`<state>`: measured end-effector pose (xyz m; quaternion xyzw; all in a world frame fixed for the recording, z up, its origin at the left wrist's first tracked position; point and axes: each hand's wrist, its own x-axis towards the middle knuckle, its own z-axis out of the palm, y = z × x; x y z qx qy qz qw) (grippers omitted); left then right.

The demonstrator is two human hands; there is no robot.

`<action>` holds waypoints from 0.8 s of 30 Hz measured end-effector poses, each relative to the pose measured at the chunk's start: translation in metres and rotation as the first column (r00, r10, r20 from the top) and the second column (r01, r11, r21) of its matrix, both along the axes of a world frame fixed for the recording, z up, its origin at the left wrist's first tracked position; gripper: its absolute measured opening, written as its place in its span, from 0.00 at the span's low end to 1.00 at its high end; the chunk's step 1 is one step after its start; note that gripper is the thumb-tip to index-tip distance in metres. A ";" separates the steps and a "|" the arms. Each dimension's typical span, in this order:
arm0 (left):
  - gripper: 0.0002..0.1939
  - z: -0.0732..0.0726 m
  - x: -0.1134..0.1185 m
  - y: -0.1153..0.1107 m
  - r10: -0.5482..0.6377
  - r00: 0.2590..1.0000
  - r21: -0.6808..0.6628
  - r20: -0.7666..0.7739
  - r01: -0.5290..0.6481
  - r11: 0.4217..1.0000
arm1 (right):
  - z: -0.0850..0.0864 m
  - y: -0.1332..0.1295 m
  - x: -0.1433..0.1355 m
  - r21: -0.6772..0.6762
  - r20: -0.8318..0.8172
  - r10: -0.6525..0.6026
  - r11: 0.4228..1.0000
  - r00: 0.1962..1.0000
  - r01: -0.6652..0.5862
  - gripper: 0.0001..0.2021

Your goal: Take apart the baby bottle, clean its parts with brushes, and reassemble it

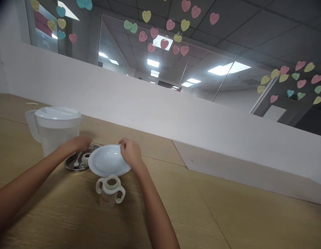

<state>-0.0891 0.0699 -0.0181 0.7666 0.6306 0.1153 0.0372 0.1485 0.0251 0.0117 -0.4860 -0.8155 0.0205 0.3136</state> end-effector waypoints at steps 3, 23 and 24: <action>0.08 0.021 0.004 -0.012 0.002 0.998 0.041 -0.062 0.001 0.999 | 0.010 -0.006 0.003 0.052 -0.273 0.083 0.996 0.958 -0.072 0.11; 0.11 0.035 0.050 -0.034 -0.490 0.776 0.362 0.396 0.358 0.861 | 0.046 -0.073 0.005 0.591 -0.636 0.506 0.805 0.583 -0.055 0.22; 0.11 0.036 0.051 -0.035 -0.498 0.774 0.362 0.392 0.367 0.857 | 0.044 -0.071 0.004 0.599 -0.612 0.505 0.798 0.608 -0.060 0.23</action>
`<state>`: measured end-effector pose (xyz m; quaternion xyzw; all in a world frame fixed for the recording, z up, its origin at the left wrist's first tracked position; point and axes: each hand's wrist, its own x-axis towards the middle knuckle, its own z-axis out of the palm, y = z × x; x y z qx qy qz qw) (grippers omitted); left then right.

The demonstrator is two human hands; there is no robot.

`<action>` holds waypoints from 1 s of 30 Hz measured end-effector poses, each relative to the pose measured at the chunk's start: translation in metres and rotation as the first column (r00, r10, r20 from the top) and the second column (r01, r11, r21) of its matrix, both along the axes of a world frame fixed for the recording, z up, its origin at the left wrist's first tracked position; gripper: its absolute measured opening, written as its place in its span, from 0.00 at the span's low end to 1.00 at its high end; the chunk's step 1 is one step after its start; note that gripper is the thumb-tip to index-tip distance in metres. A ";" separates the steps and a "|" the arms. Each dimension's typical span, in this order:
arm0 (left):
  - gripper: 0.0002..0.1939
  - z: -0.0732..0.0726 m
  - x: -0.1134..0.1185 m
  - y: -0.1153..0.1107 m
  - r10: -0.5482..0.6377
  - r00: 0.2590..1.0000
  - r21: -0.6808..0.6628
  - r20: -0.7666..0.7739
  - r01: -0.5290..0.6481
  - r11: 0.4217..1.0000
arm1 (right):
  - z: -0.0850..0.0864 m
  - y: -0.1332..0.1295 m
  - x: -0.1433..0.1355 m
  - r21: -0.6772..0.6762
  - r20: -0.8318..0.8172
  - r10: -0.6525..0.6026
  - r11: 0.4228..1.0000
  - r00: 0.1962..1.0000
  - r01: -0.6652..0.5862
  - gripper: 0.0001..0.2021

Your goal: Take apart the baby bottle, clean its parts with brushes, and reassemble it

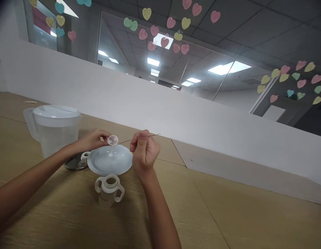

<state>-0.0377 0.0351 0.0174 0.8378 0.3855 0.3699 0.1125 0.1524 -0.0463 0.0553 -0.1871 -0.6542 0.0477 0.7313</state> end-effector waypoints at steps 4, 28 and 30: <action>0.11 0.000 0.003 -0.002 -0.036 0.999 0.013 -0.008 0.036 0.999 | -0.013 0.013 -0.004 0.060 0.130 -0.063 0.997 0.990 0.056 0.23; 0.13 0.003 0.004 -0.008 -0.092 0.995 0.060 0.041 0.090 0.994 | -0.050 0.055 -0.018 0.025 0.447 -0.196 0.978 0.873 0.207 0.26; 0.13 0.003 0.004 -0.008 -0.103 0.994 0.067 0.046 0.100 0.993 | -0.055 0.062 -0.018 0.016 0.475 -0.190 0.978 0.859 0.208 0.26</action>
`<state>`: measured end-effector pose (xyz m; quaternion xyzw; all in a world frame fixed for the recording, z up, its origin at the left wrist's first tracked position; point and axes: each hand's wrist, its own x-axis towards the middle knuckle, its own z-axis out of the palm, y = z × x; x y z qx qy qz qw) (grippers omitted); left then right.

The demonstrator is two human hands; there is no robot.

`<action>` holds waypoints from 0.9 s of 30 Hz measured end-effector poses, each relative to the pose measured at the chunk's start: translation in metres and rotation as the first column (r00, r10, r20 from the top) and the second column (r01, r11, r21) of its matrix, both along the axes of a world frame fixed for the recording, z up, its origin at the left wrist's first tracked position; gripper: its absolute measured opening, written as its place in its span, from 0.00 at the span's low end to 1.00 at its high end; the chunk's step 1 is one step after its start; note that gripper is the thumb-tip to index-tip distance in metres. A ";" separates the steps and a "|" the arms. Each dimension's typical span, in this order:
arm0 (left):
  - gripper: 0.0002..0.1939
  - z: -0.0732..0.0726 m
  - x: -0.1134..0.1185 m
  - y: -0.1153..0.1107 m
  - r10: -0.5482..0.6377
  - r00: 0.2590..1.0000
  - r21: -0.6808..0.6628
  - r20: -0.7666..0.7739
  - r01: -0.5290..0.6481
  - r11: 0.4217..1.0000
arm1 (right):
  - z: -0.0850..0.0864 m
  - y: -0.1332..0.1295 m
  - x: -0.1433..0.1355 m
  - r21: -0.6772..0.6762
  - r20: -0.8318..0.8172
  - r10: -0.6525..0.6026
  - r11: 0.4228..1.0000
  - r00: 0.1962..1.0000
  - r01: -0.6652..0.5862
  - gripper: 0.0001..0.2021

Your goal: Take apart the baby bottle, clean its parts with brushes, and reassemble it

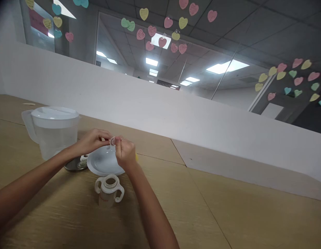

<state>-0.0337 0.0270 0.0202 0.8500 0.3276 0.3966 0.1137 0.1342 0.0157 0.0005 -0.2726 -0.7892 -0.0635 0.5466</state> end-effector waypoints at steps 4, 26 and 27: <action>0.13 -0.002 0.000 0.003 0.026 1.000 0.002 -0.009 -0.026 1.000 | 0.001 0.002 0.001 -0.050 0.027 0.006 0.999 1.000 -0.004 0.23; 0.08 -0.006 0.012 0.000 -0.030 0.997 -0.147 0.069 0.040 0.988 | 0.014 -0.007 0.004 0.087 -0.207 -0.092 0.990 0.974 0.112 0.18; 0.08 -0.007 0.013 0.001 -0.026 0.997 -0.146 0.077 0.037 0.989 | 0.013 -0.006 0.003 0.048 -0.231 -0.071 0.995 0.970 0.085 0.18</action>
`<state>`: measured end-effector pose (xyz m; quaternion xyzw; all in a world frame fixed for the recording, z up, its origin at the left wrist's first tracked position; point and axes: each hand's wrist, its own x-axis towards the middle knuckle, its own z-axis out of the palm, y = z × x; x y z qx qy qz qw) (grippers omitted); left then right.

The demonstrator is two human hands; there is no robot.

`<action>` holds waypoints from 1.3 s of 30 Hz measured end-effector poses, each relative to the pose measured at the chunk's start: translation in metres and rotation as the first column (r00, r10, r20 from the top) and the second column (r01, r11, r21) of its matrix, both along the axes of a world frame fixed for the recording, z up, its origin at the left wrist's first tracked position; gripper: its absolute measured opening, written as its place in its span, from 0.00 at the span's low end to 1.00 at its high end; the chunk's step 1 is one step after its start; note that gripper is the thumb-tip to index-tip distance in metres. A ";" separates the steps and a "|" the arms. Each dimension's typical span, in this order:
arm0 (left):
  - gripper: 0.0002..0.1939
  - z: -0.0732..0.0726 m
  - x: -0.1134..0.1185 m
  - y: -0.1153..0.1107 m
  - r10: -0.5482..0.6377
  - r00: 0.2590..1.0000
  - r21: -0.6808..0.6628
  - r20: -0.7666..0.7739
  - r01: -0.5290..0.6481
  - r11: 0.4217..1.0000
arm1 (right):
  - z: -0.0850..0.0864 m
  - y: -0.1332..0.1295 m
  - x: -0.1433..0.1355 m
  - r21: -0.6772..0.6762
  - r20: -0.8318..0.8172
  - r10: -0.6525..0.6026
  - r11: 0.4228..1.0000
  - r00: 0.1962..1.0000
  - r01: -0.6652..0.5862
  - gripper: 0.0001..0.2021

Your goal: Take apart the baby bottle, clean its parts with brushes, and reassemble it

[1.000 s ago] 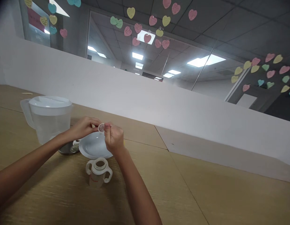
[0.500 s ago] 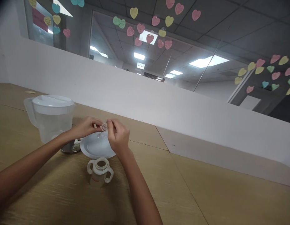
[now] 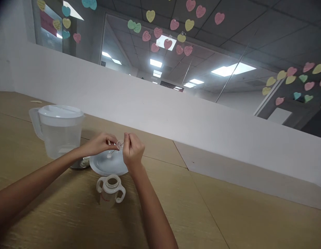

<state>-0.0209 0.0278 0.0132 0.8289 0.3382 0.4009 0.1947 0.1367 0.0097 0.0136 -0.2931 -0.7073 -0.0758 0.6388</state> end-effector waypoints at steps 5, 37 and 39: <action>0.09 -0.003 0.002 0.002 -0.005 0.998 -0.022 0.059 0.007 1.000 | -0.001 0.001 -0.004 -0.136 -0.070 0.082 0.986 0.994 -0.091 0.18; 0.11 -0.005 -0.009 0.013 -0.023 0.997 0.007 -0.067 0.023 1.000 | 0.047 -0.049 0.015 0.217 -0.118 -0.127 0.965 0.985 0.150 0.15; 0.11 -0.009 -0.012 0.017 0.041 0.981 0.046 -0.189 -0.033 0.998 | 0.053 -0.057 0.020 0.217 -0.188 -0.119 0.963 0.975 0.160 0.16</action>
